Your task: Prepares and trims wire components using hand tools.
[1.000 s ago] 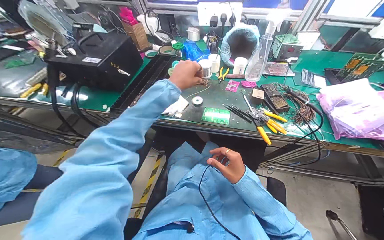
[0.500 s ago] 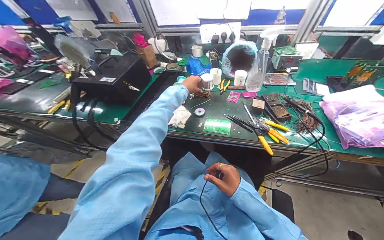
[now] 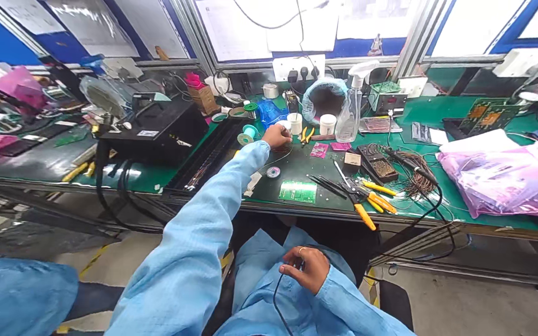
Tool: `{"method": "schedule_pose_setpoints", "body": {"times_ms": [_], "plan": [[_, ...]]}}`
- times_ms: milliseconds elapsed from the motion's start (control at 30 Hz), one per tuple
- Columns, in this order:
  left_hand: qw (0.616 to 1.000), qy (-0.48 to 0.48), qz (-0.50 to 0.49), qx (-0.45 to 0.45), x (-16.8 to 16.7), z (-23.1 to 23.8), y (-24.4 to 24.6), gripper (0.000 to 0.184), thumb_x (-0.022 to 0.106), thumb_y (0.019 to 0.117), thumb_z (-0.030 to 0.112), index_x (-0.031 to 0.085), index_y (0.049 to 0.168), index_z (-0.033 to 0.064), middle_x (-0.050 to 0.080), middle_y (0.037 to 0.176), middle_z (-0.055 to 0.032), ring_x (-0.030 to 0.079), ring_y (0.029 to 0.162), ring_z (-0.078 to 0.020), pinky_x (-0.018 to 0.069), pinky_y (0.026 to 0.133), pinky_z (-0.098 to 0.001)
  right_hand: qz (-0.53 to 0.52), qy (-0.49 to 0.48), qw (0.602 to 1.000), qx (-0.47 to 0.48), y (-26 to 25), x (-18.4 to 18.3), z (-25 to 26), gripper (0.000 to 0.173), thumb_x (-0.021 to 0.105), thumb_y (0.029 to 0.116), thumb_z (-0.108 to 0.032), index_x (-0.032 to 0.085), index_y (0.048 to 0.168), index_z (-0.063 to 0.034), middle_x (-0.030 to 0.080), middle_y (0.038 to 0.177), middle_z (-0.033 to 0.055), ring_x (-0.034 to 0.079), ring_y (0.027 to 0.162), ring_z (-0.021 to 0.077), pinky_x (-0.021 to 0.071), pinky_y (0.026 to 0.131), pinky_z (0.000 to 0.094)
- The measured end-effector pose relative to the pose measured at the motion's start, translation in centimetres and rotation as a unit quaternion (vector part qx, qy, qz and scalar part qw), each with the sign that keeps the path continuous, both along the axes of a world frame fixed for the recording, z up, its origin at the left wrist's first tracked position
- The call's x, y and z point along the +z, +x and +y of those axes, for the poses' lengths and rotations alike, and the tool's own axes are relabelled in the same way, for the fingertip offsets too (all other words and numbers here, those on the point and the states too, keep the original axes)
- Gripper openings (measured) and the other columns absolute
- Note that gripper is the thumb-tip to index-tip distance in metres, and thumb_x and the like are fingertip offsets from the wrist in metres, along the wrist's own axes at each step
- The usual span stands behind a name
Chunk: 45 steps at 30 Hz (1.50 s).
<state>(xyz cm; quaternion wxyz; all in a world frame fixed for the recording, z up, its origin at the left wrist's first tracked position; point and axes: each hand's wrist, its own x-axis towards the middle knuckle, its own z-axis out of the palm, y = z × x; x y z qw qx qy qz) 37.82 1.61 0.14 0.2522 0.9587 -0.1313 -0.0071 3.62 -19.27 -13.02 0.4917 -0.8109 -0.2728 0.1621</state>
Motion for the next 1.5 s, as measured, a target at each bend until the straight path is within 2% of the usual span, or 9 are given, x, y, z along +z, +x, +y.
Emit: {"method": "schedule_pose_setpoints", "body": {"times_ms": [233, 467, 567, 667, 833, 967, 1133, 1367, 1500], "plan": [[0.947, -0.320, 0.003, 0.012, 0.9, 0.6, -0.6, 0.020, 0.071, 0.0967, 0.012, 0.071, 0.107, -0.0052, 0.076, 0.094, -0.0107, 0.072, 0.082, -0.0129, 0.0596, 0.081, -0.0322, 0.016, -0.019, 0.999, 0.031, -0.2, -0.3, 0.1, 0.043, 0.067, 0.0964, -0.047, 0.074, 0.113, -0.0079, 0.074, 0.093, 0.0068, 0.070, 0.079, 0.0214, 0.0562, 0.076, 0.0475], [0.878, -0.469, 0.068, 0.065, 2.6, 1.7, -1.8, 0.018, 0.064, 0.1018, 0.014, 0.067, 0.114, 0.0002, 0.077, 0.095, -0.0089, 0.076, 0.083, -0.0171, 0.0624, 0.077, -0.0319, 0.014, -0.031, 0.999, 0.034, 0.1, -0.4, 0.2, 0.043, 0.065, 0.0973, -0.047, 0.074, 0.113, -0.0084, 0.074, 0.093, 0.0061, 0.070, 0.080, 0.0206, 0.0566, 0.077, 0.0468], [0.912, -0.404, 0.053, 0.051, 2.3, 2.0, -1.9, 0.019, 0.064, 0.1018, 0.014, 0.066, 0.114, -0.0011, 0.076, 0.091, -0.0083, 0.074, 0.074, -0.0153, 0.0622, 0.068, -0.0302, 0.018, -0.032, 0.999, 0.037, 0.0, -0.6, 0.2, 0.043, 0.065, 0.0971, -0.047, 0.073, 0.113, -0.0082, 0.074, 0.093, 0.0062, 0.070, 0.080, 0.0212, 0.0562, 0.077, 0.0477], [0.977, -0.213, 0.003, 0.023, 2.2, 3.0, -1.4, 0.022, 0.067, 0.1000, 0.014, 0.068, 0.112, -0.0039, 0.074, 0.087, -0.0091, 0.069, 0.067, -0.0131, 0.0580, 0.063, -0.0316, 0.022, -0.037, 0.998, 0.039, 0.1, -0.6, 0.3, 0.044, 0.065, 0.0969, -0.048, 0.073, 0.114, -0.0084, 0.074, 0.093, 0.0060, 0.070, 0.081, 0.0214, 0.0560, 0.078, 0.0482], [0.998, 0.042, 0.009, -0.044, 2.2, 3.4, -1.1, 0.022, 0.072, 0.0968, 0.018, 0.075, 0.110, 0.0013, 0.074, 0.103, -0.0189, 0.072, 0.096, -0.0349, 0.0520, 0.096, -0.0597, 0.027, -0.043, 0.998, 0.040, 0.1, -0.3, 0.3, 0.042, 0.065, 0.0971, -0.047, 0.073, 0.114, -0.0085, 0.074, 0.094, 0.0067, 0.070, 0.082, 0.0223, 0.0556, 0.078, 0.0499], [0.993, 0.090, 0.000, -0.071, 2.4, 4.0, -1.0, 0.031, 0.080, 0.0912, 0.025, 0.075, 0.114, 0.0047, 0.072, 0.116, -0.0195, 0.067, 0.113, -0.0389, 0.0465, 0.104, -0.0616, 0.026, -0.046, 0.997, 0.048, 0.1, -0.6, 0.3, 0.043, 0.065, 0.0973, -0.047, 0.073, 0.115, -0.0088, 0.074, 0.095, 0.0066, 0.070, 0.083, 0.0222, 0.0558, 0.079, 0.0496], [0.980, 0.129, 0.108, -0.103, 1.5, 5.0, -0.4, 0.070, 0.091, 0.0780, 0.018, 0.060, 0.138, 0.0026, 0.062, 0.137, -0.0222, 0.057, 0.129, -0.0410, 0.0418, 0.110, -0.0582, 0.024, -0.047, 0.997, 0.056, 0.1, -0.7, 0.3, 0.044, 0.066, 0.0965, -0.048, 0.073, 0.115, -0.0085, 0.074, 0.094, 0.0067, 0.070, 0.081, 0.0224, 0.0556, 0.078, 0.0503], [0.987, 0.127, 0.075, -0.067, 0.3, 6.2, -1.2, 0.041, 0.086, 0.0799, 0.004, 0.071, 0.118, 0.0000, 0.071, 0.116, -0.0222, 0.066, 0.114, -0.0394, 0.0478, 0.104, -0.0577, 0.030, -0.061, 0.995, 0.070, 0.1, -0.8, 0.6, 0.044, 0.066, 0.0962, -0.048, 0.072, 0.116, -0.0091, 0.074, 0.095, 0.0060, 0.070, 0.083, 0.0226, 0.0555, 0.079, 0.0506], [0.988, 0.123, 0.058, -0.070, 0.3, 6.9, -1.7, 0.039, 0.086, 0.0809, 0.006, 0.072, 0.117, 0.0006, 0.071, 0.116, -0.0215, 0.065, 0.114, -0.0390, 0.0466, 0.105, -0.0578, 0.036, -0.069, 0.995, 0.070, 0.1, -1.0, 0.7, 0.044, 0.066, 0.0961, -0.049, 0.072, 0.117, -0.0100, 0.075, 0.096, 0.0050, 0.071, 0.083, 0.0213, 0.0559, 0.080, 0.0497]]}}
